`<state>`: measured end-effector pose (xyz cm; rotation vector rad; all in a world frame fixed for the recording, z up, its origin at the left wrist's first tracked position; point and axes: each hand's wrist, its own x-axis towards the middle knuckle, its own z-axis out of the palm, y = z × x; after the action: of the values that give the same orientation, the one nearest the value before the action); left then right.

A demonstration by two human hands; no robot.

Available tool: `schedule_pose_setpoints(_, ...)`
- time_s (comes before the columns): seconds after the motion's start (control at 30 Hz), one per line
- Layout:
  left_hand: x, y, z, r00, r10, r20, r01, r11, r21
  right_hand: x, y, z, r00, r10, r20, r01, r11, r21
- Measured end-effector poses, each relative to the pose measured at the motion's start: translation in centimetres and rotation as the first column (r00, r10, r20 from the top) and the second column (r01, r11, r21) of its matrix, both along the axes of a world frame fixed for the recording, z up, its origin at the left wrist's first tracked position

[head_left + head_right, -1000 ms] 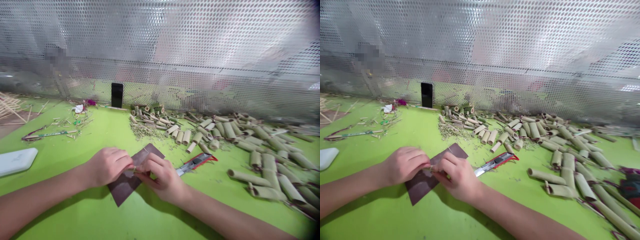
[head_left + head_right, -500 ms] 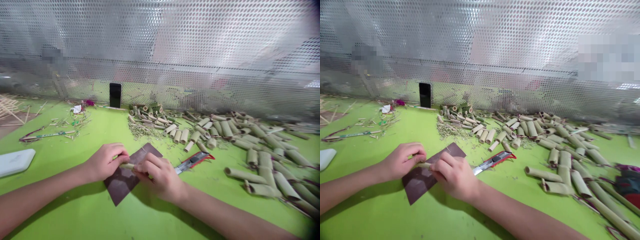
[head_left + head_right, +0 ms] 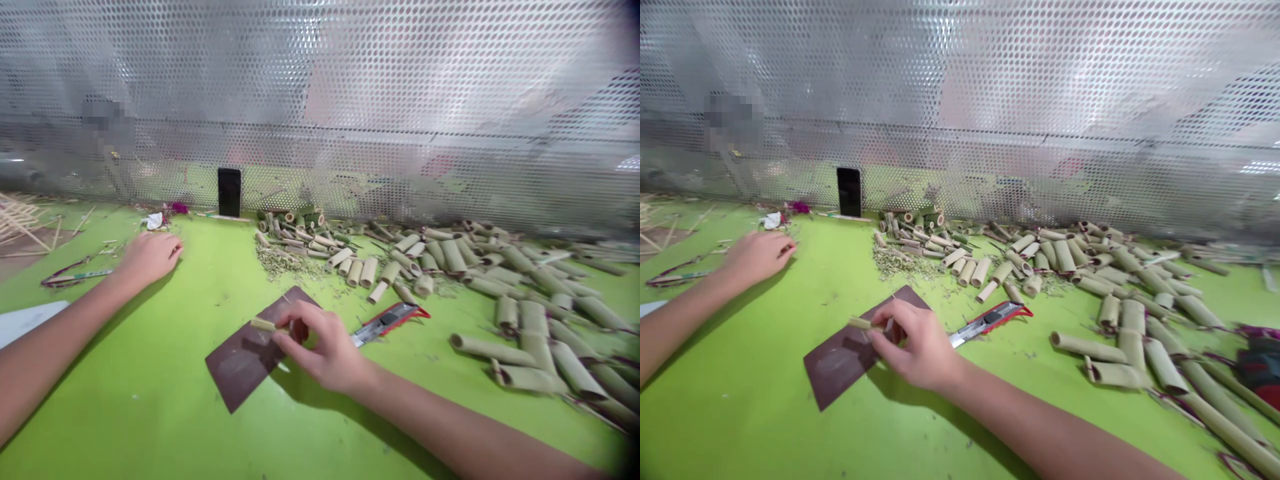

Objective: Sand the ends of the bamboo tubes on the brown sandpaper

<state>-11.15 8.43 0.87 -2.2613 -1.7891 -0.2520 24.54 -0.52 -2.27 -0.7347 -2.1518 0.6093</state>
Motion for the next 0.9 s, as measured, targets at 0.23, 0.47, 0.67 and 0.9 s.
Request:
schedule_pose_setpoints(0.23, -0.8, 0.0, -0.3, 0.991, 0.101, -0.090, -0.099, 0.995, 0.021, -0.3, -0.1, 0.1, 0.999, 0.015, -0.045, -0.023, 0.982, -0.188)
schedule_pose_setpoints(0.47, -0.5, -0.5, 0.3, 0.988, 0.119, -0.100, -0.110, 0.989, 0.095, -0.4, -0.2, -0.1, 0.998, 0.027, -0.059, -0.034, 0.992, -0.124)
schedule_pose_setpoints(0.67, 5.2, -3.5, 0.2, 0.962, -0.215, 0.170, 0.224, 0.974, -0.034, -0.6, -0.5, 0.5, 0.985, -0.027, -0.168, -0.030, 0.944, -0.328)
schedule_pose_setpoints(0.9, 11.9, -9.5, -1.0, 0.649, -0.746, 0.149, 0.743, 0.663, 0.089, -1.5, -0.7, 0.7, 0.928, -0.062, -0.367, -0.204, 0.739, -0.642)
